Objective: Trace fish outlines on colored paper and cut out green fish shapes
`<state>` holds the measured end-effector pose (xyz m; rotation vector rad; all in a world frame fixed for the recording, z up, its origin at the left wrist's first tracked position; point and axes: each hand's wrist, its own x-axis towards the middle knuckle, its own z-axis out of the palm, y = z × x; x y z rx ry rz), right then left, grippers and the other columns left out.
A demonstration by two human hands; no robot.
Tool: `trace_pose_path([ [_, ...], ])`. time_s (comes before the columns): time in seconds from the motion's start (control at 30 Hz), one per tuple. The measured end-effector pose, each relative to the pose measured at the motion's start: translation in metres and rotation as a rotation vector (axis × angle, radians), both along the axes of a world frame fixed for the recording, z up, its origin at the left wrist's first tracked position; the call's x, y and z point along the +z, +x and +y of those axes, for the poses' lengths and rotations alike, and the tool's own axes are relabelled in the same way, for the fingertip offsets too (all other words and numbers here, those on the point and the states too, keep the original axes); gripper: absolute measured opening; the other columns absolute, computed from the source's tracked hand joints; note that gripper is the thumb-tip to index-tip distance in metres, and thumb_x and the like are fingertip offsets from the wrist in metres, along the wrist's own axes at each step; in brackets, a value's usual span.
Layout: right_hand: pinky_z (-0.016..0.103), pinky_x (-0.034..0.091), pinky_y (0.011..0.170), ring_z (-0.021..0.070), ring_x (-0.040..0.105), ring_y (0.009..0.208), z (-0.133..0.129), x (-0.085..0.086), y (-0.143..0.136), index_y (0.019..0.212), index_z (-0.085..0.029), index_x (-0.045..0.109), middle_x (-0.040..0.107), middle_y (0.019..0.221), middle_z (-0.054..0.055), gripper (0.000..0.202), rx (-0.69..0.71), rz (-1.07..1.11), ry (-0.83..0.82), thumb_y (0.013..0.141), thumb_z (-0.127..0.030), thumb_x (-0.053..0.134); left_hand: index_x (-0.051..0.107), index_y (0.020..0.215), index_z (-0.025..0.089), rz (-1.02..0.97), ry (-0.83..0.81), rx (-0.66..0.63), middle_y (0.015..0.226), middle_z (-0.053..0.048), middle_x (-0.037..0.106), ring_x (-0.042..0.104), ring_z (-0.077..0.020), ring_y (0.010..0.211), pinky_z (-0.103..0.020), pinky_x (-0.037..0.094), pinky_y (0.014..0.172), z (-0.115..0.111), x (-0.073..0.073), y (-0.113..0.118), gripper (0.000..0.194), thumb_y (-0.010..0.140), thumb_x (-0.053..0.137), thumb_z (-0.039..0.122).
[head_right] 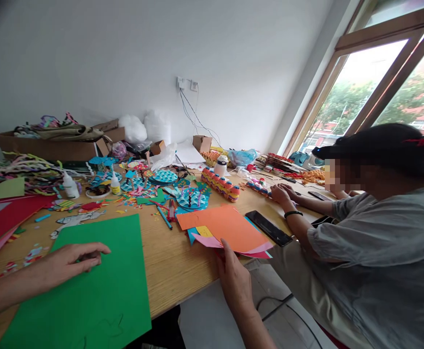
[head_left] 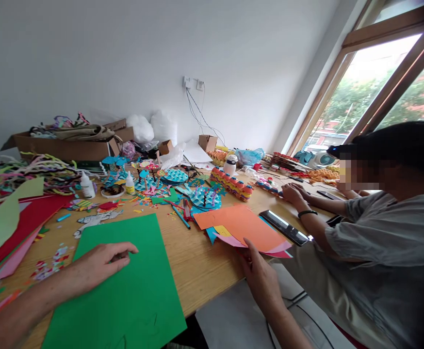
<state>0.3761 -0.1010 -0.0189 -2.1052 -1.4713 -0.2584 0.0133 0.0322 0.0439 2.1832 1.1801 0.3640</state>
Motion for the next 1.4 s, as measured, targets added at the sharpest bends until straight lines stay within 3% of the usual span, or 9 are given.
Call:
trace_pose_path([
  [0.2,0.023,0.042,0.047,0.0137,0.058,0.05,-0.007,0.037,-0.014,0.117,-0.018,0.046,0.064,0.075,0.001,0.04,-0.013,0.091,0.187,0.081,-0.035,0.044,0.063,0.093,0.016,-0.109,-0.153,0.083,0.075,-0.004,0.064,0.059,-0.0197,0.066,-0.027,0.046,0.06,0.001,0.0,-0.002,0.04,0.069,0.048,0.045],
  [0.37,0.02,0.043,0.048,0.0117,0.055,0.052,-0.022,0.071,-0.035,0.091,-0.02,0.062,0.062,0.068,0.001,0.024,0.162,0.268,0.296,0.077,-0.038,0.054,0.059,0.079,0.017,-0.358,-0.306,0.21,0.071,-0.003,0.061,0.057,-0.0169,0.062,-0.026,0.046,0.055,-0.017,0.021,0.003,0.035,0.065,0.055,0.049],
  [0.57,0.019,0.035,0.036,0.0109,0.051,0.046,-0.033,0.087,-0.076,0.087,-0.02,0.067,0.061,0.063,0.002,0.022,0.301,0.797,0.386,0.071,-0.036,0.064,0.061,0.101,0.017,-0.581,-0.635,-0.041,0.093,-0.009,0.064,0.061,-0.0211,0.082,-0.03,0.049,0.066,-0.083,0.023,0.032,0.041,0.075,0.055,0.049],
  [0.67,0.019,0.038,0.04,0.0118,0.053,0.051,-0.029,0.091,-0.101,0.083,-0.019,0.067,0.061,0.067,0.003,0.018,0.396,0.932,0.444,0.072,-0.033,0.065,0.042,0.129,0.025,-0.682,-0.664,-0.132,0.131,-0.01,0.046,0.046,-0.023,0.116,-0.035,0.04,0.093,-0.11,0.016,0.047,0.054,0.08,0.054,0.046],
  [0.77,0.019,0.039,0.042,0.0115,0.053,0.055,-0.018,0.094,-0.124,0.081,-0.02,0.066,0.061,0.07,0.003,0.014,0.467,0.947,0.478,0.073,-0.032,0.064,0.028,0.137,0.025,-0.756,-0.639,-0.144,0.14,-0.01,0.034,0.034,-0.0223,0.126,-0.037,0.03,0.102,-0.114,0.015,0.058,0.063,0.082,0.052,0.045],
  [0.9,0.017,0.031,0.035,0.0069,0.039,0.039,0.014,0.087,-0.138,0.082,-0.019,0.062,0.044,0.048,-0.006,0.016,0.508,0.988,0.442,0.078,-0.033,0.059,0.035,0.133,0.019,-0.734,-0.462,-0.075,0.137,-0.012,0.038,0.035,-0.0217,0.125,-0.037,0.03,0.103,-0.085,0.012,0.067,0.054,0.084,0.049,0.037],
  [1.0,0.018,0.031,0.037,0.0051,0.039,0.04,0.04,0.072,-0.136,0.084,-0.017,0.058,0.051,0.06,-0.005,0.022,0.501,1.098,0.443,0.077,-0.038,0.058,0.049,0.122,0.018,-0.416,-0.164,-0.038,0.129,-0.011,0.048,0.041,-0.0226,0.12,-0.039,0.032,0.1,-0.067,0.0,0.065,0.04,0.082,0.05,0.022],
  [1.13,0.018,0.031,0.043,0.0061,0.039,0.045,0.05,0.058,-0.124,0.084,-0.018,0.056,0.045,0.054,-0.007,0.02,0.459,1.199,0.508,0.079,-0.038,0.057,0.058,0.11,0.023,-0.012,0.202,-0.293,0.116,-0.005,0.057,0.048,-0.0187,0.111,-0.033,0.037,0.096,-0.071,-0.019,0.052,0.039,0.079,0.045,0.003],
  [1.4,0.019,0.032,0.046,0.0043,0.042,0.049,0.03,0.071,-0.116,0.081,-0.02,0.053,0.051,0.072,-0.005,0.015,0.511,1.268,0.555,0.079,-0.033,0.058,0.055,0.08,0.018,0.387,0.665,-0.53,0.079,-0.002,0.059,0.055,-0.0192,0.076,-0.028,0.043,0.06,-0.079,-0.024,0.063,0.006,0.082,0.053,0.013],
])
